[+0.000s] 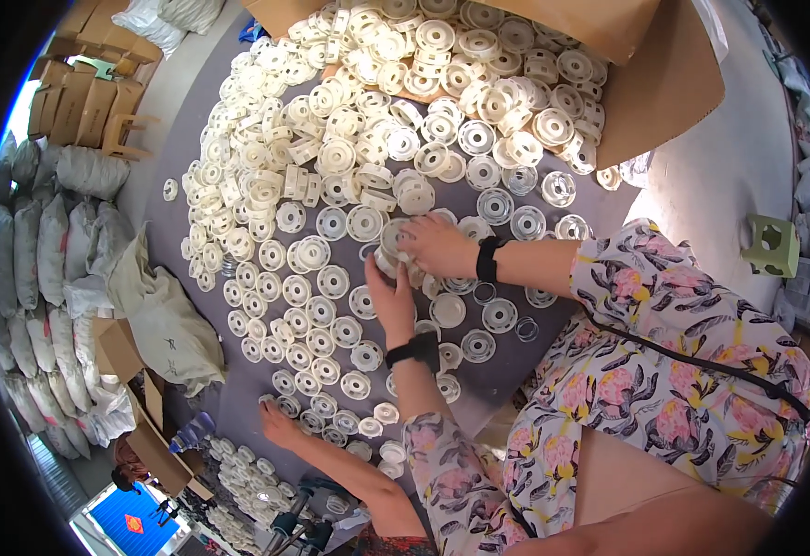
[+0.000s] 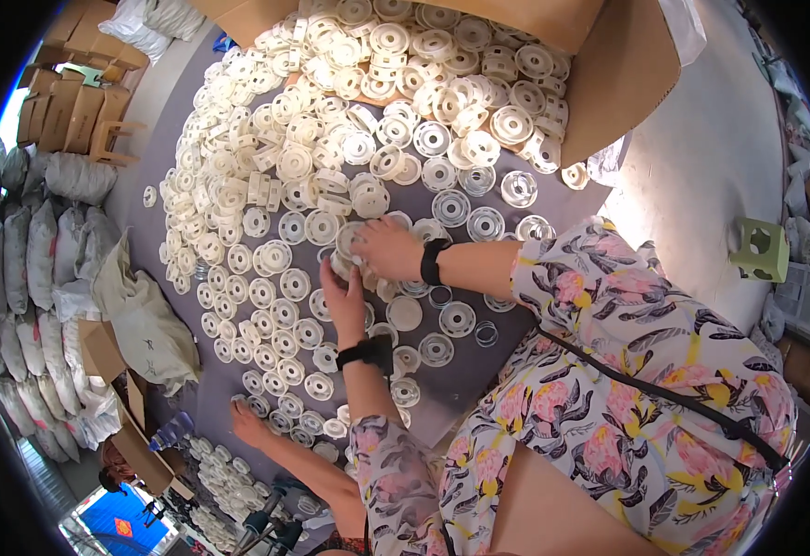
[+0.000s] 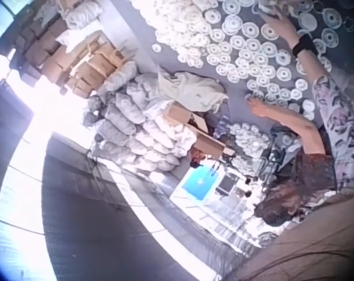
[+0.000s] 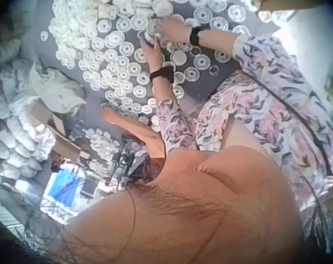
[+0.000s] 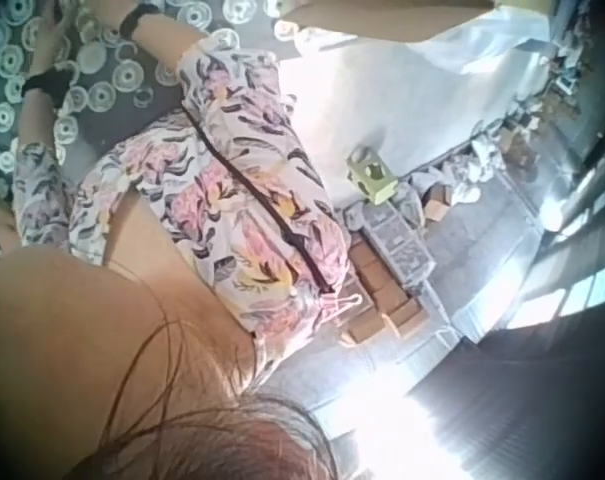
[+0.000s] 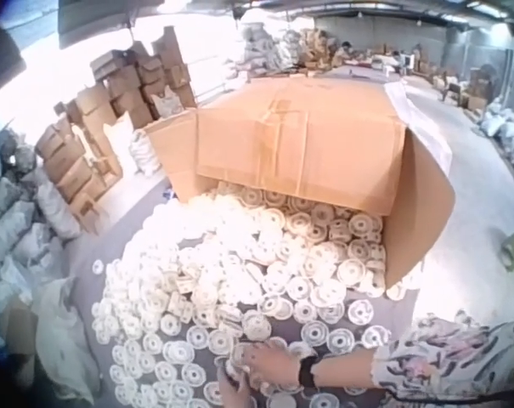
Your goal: Sorting and organizing small white plastic components on a table in a manufacturing environment.
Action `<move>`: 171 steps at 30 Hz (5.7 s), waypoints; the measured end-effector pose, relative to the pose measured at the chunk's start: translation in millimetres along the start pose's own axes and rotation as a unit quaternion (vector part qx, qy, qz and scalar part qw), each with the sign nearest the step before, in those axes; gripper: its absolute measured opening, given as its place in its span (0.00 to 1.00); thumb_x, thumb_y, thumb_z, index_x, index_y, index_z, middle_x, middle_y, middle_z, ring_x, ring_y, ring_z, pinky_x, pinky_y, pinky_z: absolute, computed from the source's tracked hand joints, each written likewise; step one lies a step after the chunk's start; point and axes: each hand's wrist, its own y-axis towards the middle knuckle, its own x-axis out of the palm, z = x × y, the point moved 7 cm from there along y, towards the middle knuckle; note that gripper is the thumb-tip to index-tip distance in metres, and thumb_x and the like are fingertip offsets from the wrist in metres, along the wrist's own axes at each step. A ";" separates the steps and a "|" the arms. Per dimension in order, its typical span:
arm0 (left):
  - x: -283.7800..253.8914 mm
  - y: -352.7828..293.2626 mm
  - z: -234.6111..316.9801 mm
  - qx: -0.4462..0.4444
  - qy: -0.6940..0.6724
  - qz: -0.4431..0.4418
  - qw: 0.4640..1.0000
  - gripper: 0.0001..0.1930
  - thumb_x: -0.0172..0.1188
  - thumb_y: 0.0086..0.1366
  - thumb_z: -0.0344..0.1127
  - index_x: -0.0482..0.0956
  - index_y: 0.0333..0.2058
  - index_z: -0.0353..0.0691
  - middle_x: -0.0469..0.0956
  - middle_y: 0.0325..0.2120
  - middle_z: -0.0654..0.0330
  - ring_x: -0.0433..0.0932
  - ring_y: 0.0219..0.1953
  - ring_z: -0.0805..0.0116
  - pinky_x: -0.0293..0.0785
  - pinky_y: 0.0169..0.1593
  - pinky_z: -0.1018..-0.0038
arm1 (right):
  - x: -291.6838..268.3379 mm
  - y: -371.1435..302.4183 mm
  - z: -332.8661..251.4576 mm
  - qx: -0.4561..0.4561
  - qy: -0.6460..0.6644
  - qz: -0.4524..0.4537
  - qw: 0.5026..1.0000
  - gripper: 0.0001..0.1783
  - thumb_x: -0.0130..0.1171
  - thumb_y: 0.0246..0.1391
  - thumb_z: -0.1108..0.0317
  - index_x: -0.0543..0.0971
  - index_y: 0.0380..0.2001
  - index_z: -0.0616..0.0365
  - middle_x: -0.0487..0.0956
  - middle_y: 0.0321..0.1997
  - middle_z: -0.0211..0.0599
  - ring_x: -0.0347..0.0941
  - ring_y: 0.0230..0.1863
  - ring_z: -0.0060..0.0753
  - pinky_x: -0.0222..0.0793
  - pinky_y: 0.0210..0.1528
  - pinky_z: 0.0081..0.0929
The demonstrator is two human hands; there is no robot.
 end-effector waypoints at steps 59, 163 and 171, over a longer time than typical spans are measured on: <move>23.3 -296.9 9.0 -0.084 0.198 0.032 0.976 0.20 0.67 0.49 0.33 0.71 0.41 0.39 0.62 0.55 0.45 0.62 0.56 0.45 0.58 0.57 0.57 | -98.8 -174.7 72.7 -0.068 0.071 -0.148 0.984 0.18 0.63 0.34 0.68 0.71 0.33 0.54 0.69 0.31 0.35 0.67 0.37 0.41 0.65 0.38 0.38; 94.2 27.0 57.3 0.178 0.347 -0.180 0.903 0.21 0.53 0.58 0.37 0.69 0.50 0.37 0.58 0.59 0.43 0.54 0.63 0.44 0.55 0.59 0.48 | -99.3 -83.0 119.2 0.036 -0.009 0.064 0.997 0.26 0.59 0.43 0.61 0.72 0.50 0.41 0.63 0.60 0.36 0.56 0.63 0.45 0.40 0.62 0.62; 82.9 50.2 50.8 0.160 0.398 -0.130 0.894 0.31 0.63 0.48 0.37 0.67 0.53 0.38 0.68 0.50 0.49 0.64 0.54 0.48 0.59 0.55 0.56 | -57.5 17.3 79.7 -0.030 0.046 0.054 0.997 0.30 0.59 0.44 0.66 0.66 0.54 0.41 0.66 0.56 0.39 0.64 0.55 0.42 0.60 0.53 0.44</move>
